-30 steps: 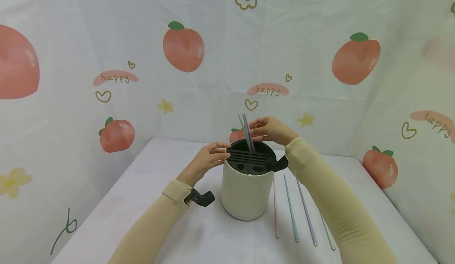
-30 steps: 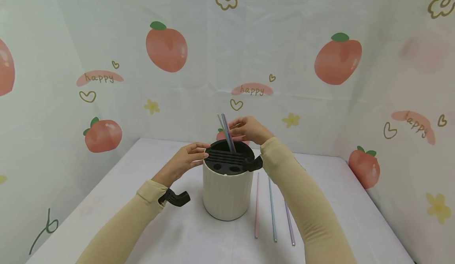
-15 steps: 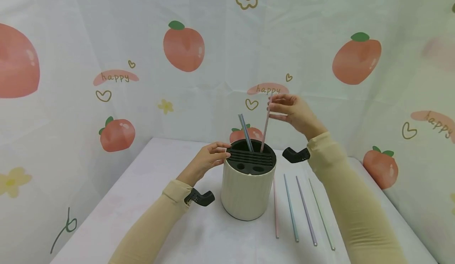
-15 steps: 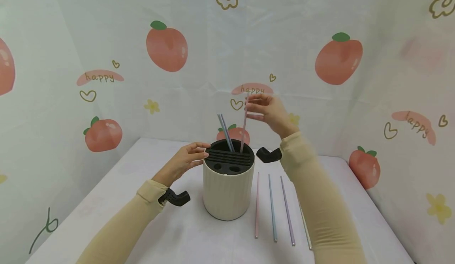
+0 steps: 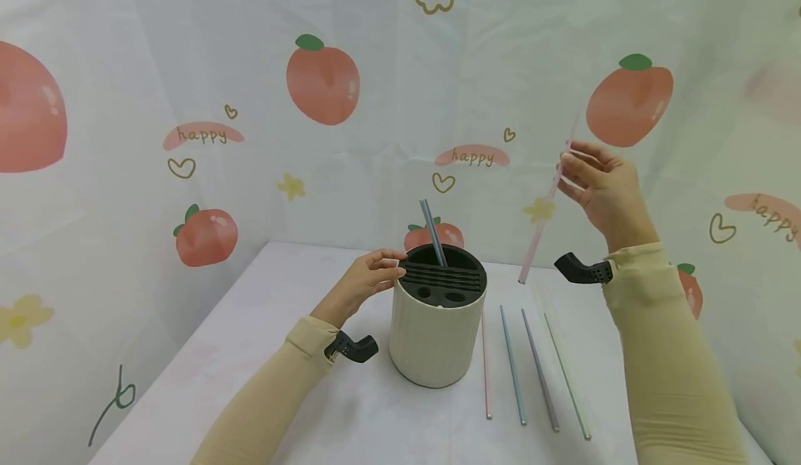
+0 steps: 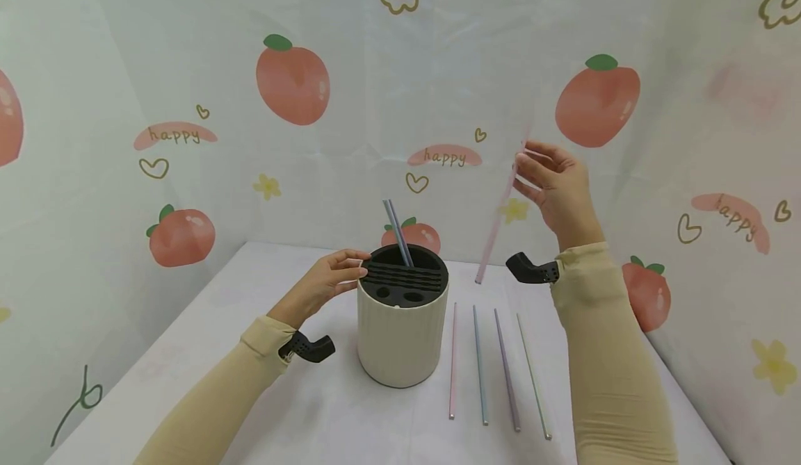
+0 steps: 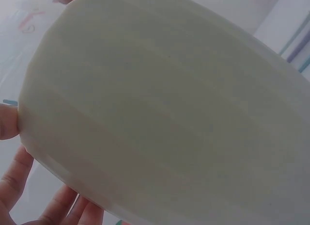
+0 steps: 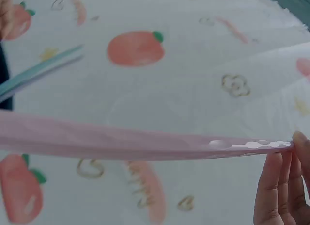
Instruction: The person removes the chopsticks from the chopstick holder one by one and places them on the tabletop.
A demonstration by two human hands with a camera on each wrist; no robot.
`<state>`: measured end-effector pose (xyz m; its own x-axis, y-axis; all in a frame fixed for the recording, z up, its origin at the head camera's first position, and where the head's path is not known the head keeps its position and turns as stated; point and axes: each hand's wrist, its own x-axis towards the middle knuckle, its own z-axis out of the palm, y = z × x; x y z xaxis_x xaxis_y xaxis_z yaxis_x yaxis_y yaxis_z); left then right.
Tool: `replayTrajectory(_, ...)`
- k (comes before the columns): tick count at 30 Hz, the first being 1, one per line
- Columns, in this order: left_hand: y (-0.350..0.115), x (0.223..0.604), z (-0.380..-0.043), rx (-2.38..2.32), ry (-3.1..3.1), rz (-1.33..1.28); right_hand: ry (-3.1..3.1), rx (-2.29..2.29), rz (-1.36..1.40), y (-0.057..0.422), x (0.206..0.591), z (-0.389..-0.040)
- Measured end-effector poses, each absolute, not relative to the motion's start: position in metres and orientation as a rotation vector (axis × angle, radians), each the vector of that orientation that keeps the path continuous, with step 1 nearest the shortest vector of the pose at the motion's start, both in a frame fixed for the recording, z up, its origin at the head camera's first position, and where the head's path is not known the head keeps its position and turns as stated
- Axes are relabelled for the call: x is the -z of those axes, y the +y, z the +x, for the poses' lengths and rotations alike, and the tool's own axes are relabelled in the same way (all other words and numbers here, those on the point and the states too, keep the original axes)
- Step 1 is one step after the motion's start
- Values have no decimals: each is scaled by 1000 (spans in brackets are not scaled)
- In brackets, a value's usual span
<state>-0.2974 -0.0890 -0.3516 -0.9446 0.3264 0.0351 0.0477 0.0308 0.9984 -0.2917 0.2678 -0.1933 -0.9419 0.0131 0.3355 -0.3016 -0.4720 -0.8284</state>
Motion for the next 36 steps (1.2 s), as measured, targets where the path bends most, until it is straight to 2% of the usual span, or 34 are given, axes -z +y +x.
replayTrajectory(9,-89,352,-297,-2022,2085,380,-1894,-2481,242,287,280,-299)
replayTrajectory(20,-89,352,-298,-2023,2092,382,-2403,-2192,42,278,384,-310)
replayTrajectory(27,-89,352,-297,-2023,2090,389,-2529,-2102,-53,267,421,-314)
replayTrajectory(36,-89,354,-298,-2026,2098,387,-2591,-2042,-195,255,443,-316)
